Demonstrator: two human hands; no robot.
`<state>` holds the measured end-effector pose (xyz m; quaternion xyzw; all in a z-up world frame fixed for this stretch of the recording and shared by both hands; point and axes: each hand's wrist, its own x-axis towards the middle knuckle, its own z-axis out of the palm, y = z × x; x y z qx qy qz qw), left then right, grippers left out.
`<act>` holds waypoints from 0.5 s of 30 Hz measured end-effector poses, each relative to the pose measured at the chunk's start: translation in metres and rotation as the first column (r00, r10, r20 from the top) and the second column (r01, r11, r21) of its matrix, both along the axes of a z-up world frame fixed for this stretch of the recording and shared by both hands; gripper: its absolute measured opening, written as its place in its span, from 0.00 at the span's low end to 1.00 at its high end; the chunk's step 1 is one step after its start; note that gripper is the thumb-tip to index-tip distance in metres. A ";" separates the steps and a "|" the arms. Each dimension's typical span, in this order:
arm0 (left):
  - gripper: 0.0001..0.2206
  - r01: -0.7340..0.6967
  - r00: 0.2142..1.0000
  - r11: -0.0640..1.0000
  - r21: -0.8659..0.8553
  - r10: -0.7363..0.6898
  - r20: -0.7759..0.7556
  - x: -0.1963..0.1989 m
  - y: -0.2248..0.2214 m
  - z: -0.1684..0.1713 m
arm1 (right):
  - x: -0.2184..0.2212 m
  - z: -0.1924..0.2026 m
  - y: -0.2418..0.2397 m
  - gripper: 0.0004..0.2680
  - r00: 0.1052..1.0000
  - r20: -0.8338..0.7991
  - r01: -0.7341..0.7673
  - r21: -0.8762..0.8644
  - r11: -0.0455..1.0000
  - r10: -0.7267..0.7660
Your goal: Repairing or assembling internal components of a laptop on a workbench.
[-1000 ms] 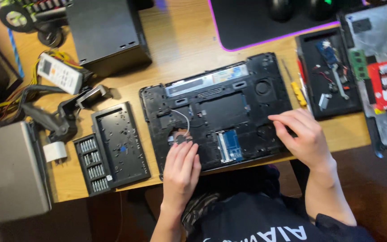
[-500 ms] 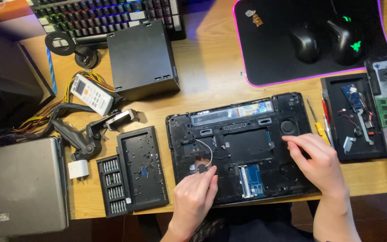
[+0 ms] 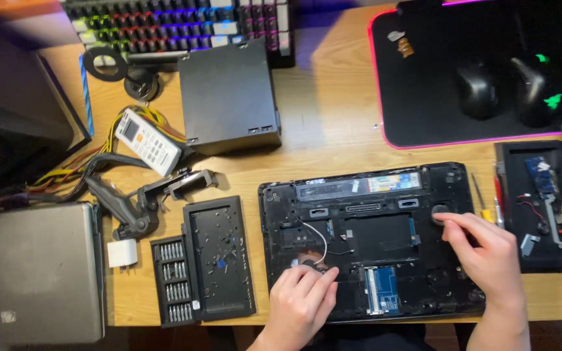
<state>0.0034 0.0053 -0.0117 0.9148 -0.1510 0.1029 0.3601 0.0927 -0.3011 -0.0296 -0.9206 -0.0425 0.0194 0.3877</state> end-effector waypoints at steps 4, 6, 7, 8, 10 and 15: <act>0.12 0.016 0.999 0.998 -0.055 -0.018 -0.033 0.002 0.002 0.003 | 0.000 -0.005 -0.001 0.06 0.999 -0.008 0.051 0.026 0.998 -0.051; 0.12 0.007 0.999 0.999 -0.049 -0.009 -0.035 0.000 0.000 0.004 | -0.002 -0.006 -0.003 0.06 0.999 -0.002 0.046 0.022 0.999 -0.046; 0.12 0.012 1.000 0.999 -0.036 -0.013 -0.027 0.001 0.000 0.004 | -0.002 -0.007 -0.003 0.06 0.998 0.014 0.054 0.026 0.998 -0.054; 0.12 0.007 1.000 0.999 -0.036 -0.008 -0.022 0.001 -0.001 0.004 | -0.001 -0.008 -0.004 0.06 0.999 0.019 0.049 0.025 0.998 -0.049; 0.12 0.008 1.000 1.000 -0.028 -0.009 -0.027 0.002 -0.002 0.003 | -0.002 -0.012 -0.006 0.06 0.998 0.026 0.056 0.047 0.997 -0.058; 0.12 -0.007 1.000 1.000 -0.009 0.007 -0.018 0.001 -0.002 0.003 | -0.003 -0.011 -0.006 0.06 0.998 0.019 0.058 0.045 0.997 -0.059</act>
